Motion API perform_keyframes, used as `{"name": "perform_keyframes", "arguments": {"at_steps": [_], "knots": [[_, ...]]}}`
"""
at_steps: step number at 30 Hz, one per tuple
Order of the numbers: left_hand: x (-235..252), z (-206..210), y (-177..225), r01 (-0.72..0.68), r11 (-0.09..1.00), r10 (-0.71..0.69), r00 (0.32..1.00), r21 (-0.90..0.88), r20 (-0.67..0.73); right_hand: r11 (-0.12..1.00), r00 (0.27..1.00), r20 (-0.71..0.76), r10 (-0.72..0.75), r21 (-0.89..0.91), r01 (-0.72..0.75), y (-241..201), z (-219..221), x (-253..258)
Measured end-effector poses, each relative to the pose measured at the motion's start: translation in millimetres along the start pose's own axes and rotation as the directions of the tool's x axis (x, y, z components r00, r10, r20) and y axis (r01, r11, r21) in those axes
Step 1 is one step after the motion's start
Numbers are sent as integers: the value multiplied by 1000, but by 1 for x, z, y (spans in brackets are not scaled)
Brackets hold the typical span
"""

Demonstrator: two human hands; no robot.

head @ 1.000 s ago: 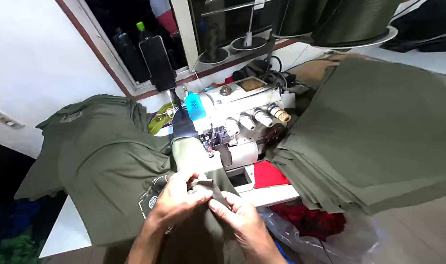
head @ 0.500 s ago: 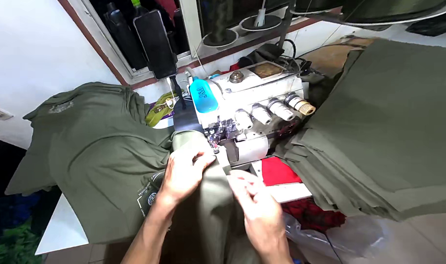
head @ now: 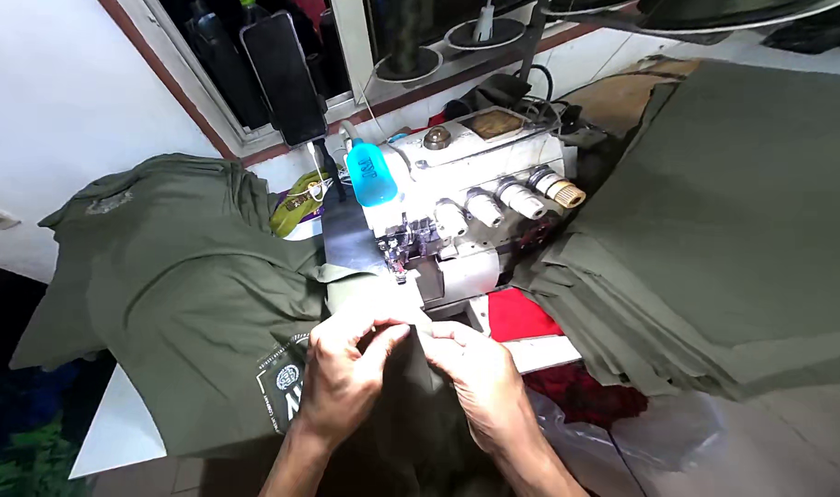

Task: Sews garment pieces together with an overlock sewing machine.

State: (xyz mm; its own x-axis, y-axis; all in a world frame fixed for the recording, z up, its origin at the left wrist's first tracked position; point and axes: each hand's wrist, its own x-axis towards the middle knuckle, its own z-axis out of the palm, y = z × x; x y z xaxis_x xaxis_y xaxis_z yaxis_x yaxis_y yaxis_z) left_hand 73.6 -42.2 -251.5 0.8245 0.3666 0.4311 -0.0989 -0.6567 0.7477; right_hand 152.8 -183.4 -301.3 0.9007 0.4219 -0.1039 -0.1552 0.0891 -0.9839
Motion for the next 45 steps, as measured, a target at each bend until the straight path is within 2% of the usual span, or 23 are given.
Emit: {"name": "perform_keyframes", "arguments": {"at_steps": [2,4,8,14,18,20,23,26,29,31,33,36,40,45], "knots": [[-2,-5,17,-113,993,113,993,-28,12,999,998,43,-43,-11,44,-6,-1,-4],[-1,-4,20,-163,986,164,986,45,-14,997,995,71,-76,-11,77,-11,-1,-6],[-1,3,8,-141,980,151,987,138,-63,994,985,135,-107,21,105,-15,0,-11],[-4,-3,11,-139,966,154,987,218,-50,984,968,182,-174,-10,179,-16,-1,-16],[0,-14,10,-190,945,162,979,265,127,932,918,247,-311,-112,346,-16,-3,-17],[0,-16,10,-192,942,161,978,274,131,937,931,229,-285,-139,321,-16,-1,-20],[1,-16,12,-155,945,146,988,289,50,949,946,188,-266,-121,291,-16,1,-24],[20,-16,12,-140,930,141,990,341,21,929,964,94,-249,-260,265,-16,5,-17],[45,-3,-6,-132,913,135,991,386,20,925,975,-37,-219,-327,195,-12,7,4],[46,12,-23,-70,904,78,997,421,-2,938,983,-78,-164,-320,131,-2,4,14],[41,23,-29,7,856,-3,1000,517,-8,952,985,-96,-146,-285,113,8,-1,14],[46,34,-32,1,719,-44,998,695,44,964,973,-144,-178,-224,143,10,1,13],[69,37,-29,21,598,-201,972,801,125,947,956,-192,-224,-273,168,3,6,28],[66,35,-34,-25,601,-112,987,799,115,959,961,-190,-201,-239,154,5,8,28]]}}
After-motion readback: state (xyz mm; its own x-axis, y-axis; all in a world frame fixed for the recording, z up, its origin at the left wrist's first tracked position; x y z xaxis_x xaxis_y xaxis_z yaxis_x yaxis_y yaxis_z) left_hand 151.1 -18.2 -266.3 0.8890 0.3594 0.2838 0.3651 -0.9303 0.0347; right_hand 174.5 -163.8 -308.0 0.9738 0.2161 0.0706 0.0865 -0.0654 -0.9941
